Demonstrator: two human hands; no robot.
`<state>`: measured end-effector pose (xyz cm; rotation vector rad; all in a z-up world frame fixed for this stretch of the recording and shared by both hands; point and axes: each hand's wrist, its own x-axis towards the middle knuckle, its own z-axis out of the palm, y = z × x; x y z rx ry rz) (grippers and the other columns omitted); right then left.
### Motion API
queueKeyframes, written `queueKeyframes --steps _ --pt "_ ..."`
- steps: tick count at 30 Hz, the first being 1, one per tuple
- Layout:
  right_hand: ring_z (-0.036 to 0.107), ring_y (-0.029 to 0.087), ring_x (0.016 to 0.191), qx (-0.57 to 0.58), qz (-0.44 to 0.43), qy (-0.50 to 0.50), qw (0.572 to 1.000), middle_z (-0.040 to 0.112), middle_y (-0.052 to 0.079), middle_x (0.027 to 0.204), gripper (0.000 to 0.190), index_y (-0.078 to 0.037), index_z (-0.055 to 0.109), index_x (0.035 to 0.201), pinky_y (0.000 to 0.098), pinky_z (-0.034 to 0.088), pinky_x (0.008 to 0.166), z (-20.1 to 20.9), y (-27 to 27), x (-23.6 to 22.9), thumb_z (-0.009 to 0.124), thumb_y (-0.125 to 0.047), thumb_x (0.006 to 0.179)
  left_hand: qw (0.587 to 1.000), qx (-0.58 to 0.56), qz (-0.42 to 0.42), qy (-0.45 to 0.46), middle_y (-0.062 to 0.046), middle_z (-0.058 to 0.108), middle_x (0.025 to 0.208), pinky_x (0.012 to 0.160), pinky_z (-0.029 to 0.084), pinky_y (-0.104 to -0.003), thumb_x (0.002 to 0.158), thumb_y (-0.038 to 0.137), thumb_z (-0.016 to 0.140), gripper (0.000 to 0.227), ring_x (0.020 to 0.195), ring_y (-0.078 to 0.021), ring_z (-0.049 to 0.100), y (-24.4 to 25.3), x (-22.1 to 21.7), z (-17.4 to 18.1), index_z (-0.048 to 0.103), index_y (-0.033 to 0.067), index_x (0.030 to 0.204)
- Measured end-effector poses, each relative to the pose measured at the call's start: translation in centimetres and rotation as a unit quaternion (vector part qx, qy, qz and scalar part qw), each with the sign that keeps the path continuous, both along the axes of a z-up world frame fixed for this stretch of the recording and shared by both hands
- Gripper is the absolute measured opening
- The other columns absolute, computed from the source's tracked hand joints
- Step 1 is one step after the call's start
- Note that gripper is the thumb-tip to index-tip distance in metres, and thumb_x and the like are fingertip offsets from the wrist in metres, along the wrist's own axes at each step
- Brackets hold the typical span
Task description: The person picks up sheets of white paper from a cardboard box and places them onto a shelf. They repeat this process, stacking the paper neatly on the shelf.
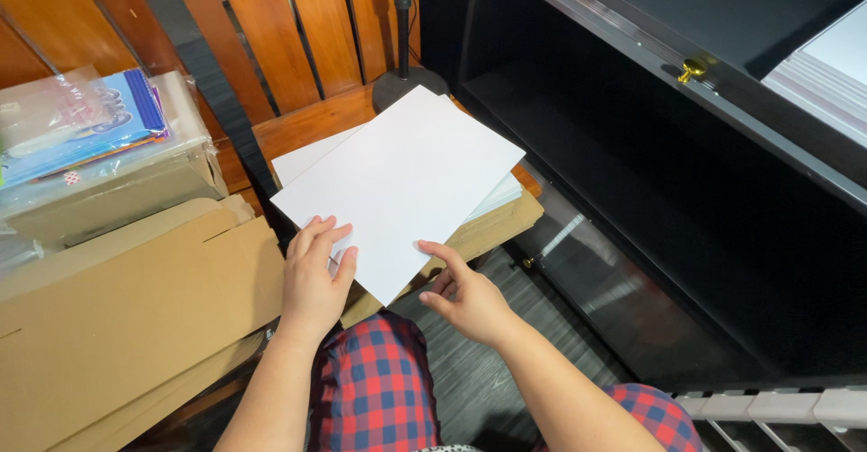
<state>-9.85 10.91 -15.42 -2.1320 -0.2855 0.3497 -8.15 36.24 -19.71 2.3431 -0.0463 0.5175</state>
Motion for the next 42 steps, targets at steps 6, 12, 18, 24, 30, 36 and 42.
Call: queueKeyframes --steps 6,12,18,24,30,36,42 --pt "0.076 0.026 0.094 0.001 0.005 -0.002 1.000 0.075 0.008 0.095 0.072 -0.029 0.042 0.154 0.0392 0.059 0.081 -0.2 -0.1 0.0 0.075 -0.022 0.091 1.000 -0.009 0.004 -0.001 -0.008 0.060 0.136 0.119 0.035 -0.059 0.097 0.022 0.069 0.026 0.143 -0.0369 0.049 -0.1 -0.1 0.5 0.071 0.0160 0.122" --pt "0.076 0.024 0.096 0.018 -0.021 -0.012 1.000 0.076 0.007 0.097 0.066 -0.028 0.048 0.152 0.0378 0.060 0.081 0.6 0.0 -0.4 0.074 -0.019 0.091 0.998 0.030 0.041 0.021 0.008 0.070 0.118 0.122 0.032 -0.052 0.095 0.031 0.076 0.015 0.129 -0.0185 0.064 1.7 1.1 1.1 0.076 0.0258 0.109" --pt "0.074 0.016 0.080 0.252 -0.128 -0.007 0.959 0.070 0.008 0.088 0.055 -0.013 0.053 0.139 0.0272 0.062 0.072 -4.4 0.3 -0.2 0.076 -0.008 0.091 0.992 -0.032 0.107 0.056 -0.006 0.057 0.136 0.112 0.046 -0.049 0.092 0.023 0.078 0.035 0.133 -0.0332 0.058 3.6 2.0 5.3 0.071 0.0145 0.126" --pt "0.073 0.018 0.064 0.375 -0.207 0.074 0.900 0.067 0.008 0.077 0.031 -0.005 0.052 0.102 0.0222 0.059 0.055 -8.2 2.3 0.1 0.080 -0.013 0.093 0.970 -0.122 0.151 0.148 -0.015 0.051 0.150 0.115 0.041 -0.045 0.090 0.027 0.081 0.068 0.142 -0.0265 0.050 5.2 3.2 5.5 0.052 0.0131 0.150" --pt "0.076 0.019 0.064 0.364 -0.168 0.119 0.908 0.072 0.014 0.077 0.030 -0.004 0.057 0.103 0.0239 0.061 0.055 -7.4 3.9 -1.1 0.080 -0.021 0.094 0.964 -0.168 0.124 0.165 -0.019 0.065 0.135 0.100 0.055 -0.037 0.092 0.024 0.081 0.076 0.125 -0.0233 0.064 6.2 4.1 4.1 0.045 0.0050 0.157" --pt "0.075 0.016 0.069 0.353 -0.168 0.117 0.913 0.073 0.012 0.083 0.032 -0.004 0.056 0.109 0.0206 0.061 0.061 -7.3 5.2 -0.8 0.080 -0.018 0.093 0.962 -0.213 0.095 0.144 -0.025 0.070 0.121 0.088 0.060 -0.035 0.093 0.015 0.081 0.067 0.112 -0.0248 0.069 6.9 4.8 3.1 0.051 -0.0053 0.149" --pt "0.075 0.015 0.070 0.358 -0.168 0.111 0.912 0.075 0.013 0.085 0.032 -0.002 0.057 0.113 0.0215 0.062 0.061 -6.0 5.5 -1.3 0.078 -0.016 0.094 0.946 -0.289 0.084 0.119 -0.025 0.067 0.112 0.085 0.061 -0.033 0.089 0.009 0.083 0.073 0.102 -0.0212 0.066 7.1 5.3 1.8 0.046 -0.0127 0.148"
